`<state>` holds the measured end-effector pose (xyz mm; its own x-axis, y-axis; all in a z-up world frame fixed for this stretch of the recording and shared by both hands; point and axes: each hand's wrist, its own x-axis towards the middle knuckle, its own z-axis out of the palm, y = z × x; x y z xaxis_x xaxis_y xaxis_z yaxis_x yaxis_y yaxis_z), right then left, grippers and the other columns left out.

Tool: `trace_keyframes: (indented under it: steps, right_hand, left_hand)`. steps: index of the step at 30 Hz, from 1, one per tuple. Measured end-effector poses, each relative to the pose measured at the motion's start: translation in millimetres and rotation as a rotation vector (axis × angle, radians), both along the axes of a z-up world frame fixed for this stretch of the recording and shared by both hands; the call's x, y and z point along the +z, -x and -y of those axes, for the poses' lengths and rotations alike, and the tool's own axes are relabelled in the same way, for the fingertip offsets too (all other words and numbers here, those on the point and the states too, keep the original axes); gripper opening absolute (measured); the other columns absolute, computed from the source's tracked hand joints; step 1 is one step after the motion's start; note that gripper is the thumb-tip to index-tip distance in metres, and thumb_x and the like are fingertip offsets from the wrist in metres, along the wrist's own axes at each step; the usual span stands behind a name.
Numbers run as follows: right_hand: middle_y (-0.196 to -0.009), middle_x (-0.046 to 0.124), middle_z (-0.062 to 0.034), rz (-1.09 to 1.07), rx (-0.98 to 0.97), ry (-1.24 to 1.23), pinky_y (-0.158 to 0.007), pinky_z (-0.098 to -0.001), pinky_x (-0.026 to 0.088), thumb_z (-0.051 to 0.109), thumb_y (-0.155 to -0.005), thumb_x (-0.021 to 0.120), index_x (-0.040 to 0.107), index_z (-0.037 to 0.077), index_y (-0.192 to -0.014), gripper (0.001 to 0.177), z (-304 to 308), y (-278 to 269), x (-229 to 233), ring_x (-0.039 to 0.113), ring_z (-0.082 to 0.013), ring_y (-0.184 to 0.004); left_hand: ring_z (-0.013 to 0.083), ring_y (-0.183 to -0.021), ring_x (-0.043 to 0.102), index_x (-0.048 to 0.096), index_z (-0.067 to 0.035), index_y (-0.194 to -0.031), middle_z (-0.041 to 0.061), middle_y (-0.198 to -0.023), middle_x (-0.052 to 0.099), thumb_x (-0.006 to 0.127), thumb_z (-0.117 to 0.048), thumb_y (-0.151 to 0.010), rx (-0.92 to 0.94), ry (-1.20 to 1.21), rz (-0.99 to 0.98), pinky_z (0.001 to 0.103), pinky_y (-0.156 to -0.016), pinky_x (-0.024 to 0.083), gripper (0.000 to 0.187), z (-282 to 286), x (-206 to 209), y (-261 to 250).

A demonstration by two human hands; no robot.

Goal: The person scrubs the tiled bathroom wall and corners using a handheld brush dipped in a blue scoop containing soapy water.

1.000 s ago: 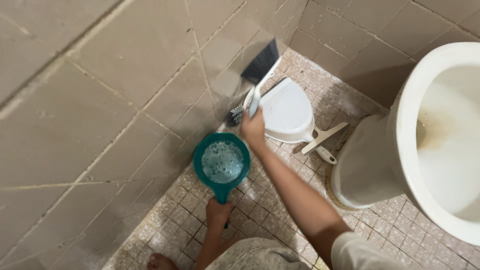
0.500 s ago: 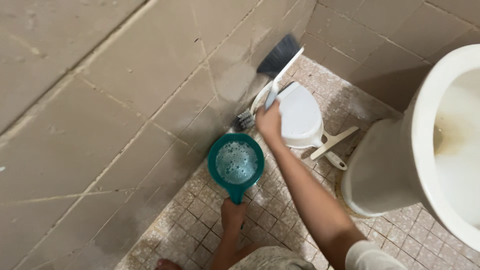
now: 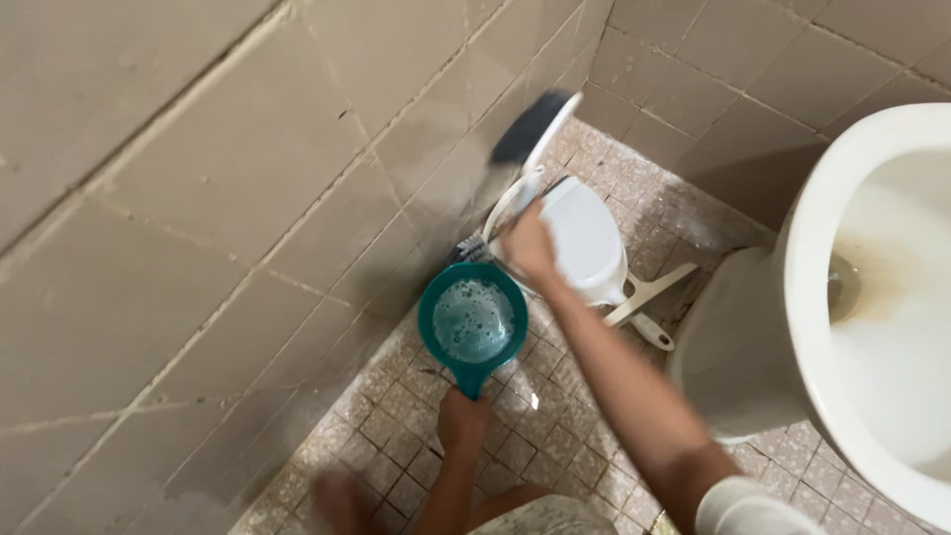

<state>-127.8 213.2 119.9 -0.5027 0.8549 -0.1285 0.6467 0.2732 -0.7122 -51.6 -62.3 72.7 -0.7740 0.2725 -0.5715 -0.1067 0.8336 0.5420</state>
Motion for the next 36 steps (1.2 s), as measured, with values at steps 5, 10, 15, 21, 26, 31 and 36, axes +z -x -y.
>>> trace_keyframes:
  steps: [5,10,15,21,26,31,36]
  right_hand:
    - [-0.097,0.072,-0.0259,-0.138,-0.100,-0.140,-0.075,-0.0486,0.061,0.018,-0.093,0.065,0.040,-0.004,-0.140,0.058,-127.0,16.1,-21.6,0.076,-0.0394,-0.084]
    - [-0.074,0.068,-0.0250,-0.053,0.065,-0.060,-0.056,-0.0532,0.053,0.018,-0.091,0.060,0.007,-0.008,-0.155,0.087,-7.3,-23.6,-21.5,0.069,-0.0396,-0.063]
    - [-0.095,0.067,-0.0311,-0.060,0.189,0.130,-0.068,-0.0514,0.059,0.014,-0.097,0.052,0.001,-0.008,-0.157,0.081,93.5,-62.6,-18.3,0.073,-0.0444,-0.080]
    - [-0.086,0.071,-0.0234,-0.225,0.012,-0.148,-0.061,-0.0489,0.060,0.012,-0.086,0.067,0.033,-0.005,-0.140,0.067,-124.1,11.0,-25.8,0.073,-0.0365,-0.070]
    - [-0.081,0.069,-0.0292,-0.028,0.094,-0.061,-0.060,-0.0495,0.057,0.010,-0.092,0.058,0.012,-0.012,-0.149,0.077,-113.5,-41.2,-14.7,0.070,-0.0427,-0.065]
    - [-0.085,0.070,-0.0282,0.053,0.212,0.285,-0.062,-0.0439,0.059,0.016,-0.098,0.052,-0.002,-0.007,-0.159,0.085,109.7,-97.5,24.7,0.072,-0.0353,-0.070]
    - [-0.086,0.072,-0.0304,-0.076,0.051,0.127,-0.063,-0.0501,0.056,0.019,-0.097,0.053,0.010,-0.002,-0.161,0.081,52.9,-48.7,47.9,0.073,-0.0417,-0.071]
  left_hand:
    - [0.0422,-0.092,0.072,0.070,0.000,-0.095,0.024,-0.098,0.074,0.069,-0.017,-0.080,-0.023,-0.005,0.018,0.051,-0.080,0.056,0.023,-9.2,-11.4,3.1]
    - [0.0379,-0.089,0.073,0.072,-0.003,-0.095,0.020,-0.097,0.075,0.072,-0.018,-0.078,-0.035,0.047,0.081,0.049,-0.079,0.057,0.023,-25.5,7.5,14.0]
    - [0.0360,-0.083,0.077,0.073,0.000,-0.090,0.018,-0.090,0.076,0.071,-0.018,-0.078,-0.056,0.037,0.193,0.048,-0.074,0.058,0.021,-36.1,9.6,21.1]
    - [0.0303,-0.061,0.074,0.071,-0.001,-0.083,0.019,-0.073,0.074,0.076,-0.022,-0.076,-0.018,-0.042,0.176,0.043,-0.061,0.056,0.023,-33.1,-0.4,23.4]
    - [0.0280,-0.056,0.072,0.071,-0.001,-0.083,0.017,-0.070,0.073,0.074,-0.019,-0.075,-0.026,-0.052,0.190,0.043,-0.055,0.054,0.020,-31.9,1.2,25.3]
    - [0.0282,-0.055,0.071,0.072,0.001,-0.081,0.017,-0.069,0.073,0.069,-0.014,-0.076,-0.086,-0.031,0.226,0.042,-0.052,0.053,0.016,-31.5,-10.7,34.3]
    - [0.0262,-0.053,0.070,0.071,-0.002,-0.085,0.016,-0.069,0.073,0.070,-0.017,-0.075,-0.081,-0.049,0.176,0.040,-0.052,0.053,0.018,-27.7,-11.9,31.8]
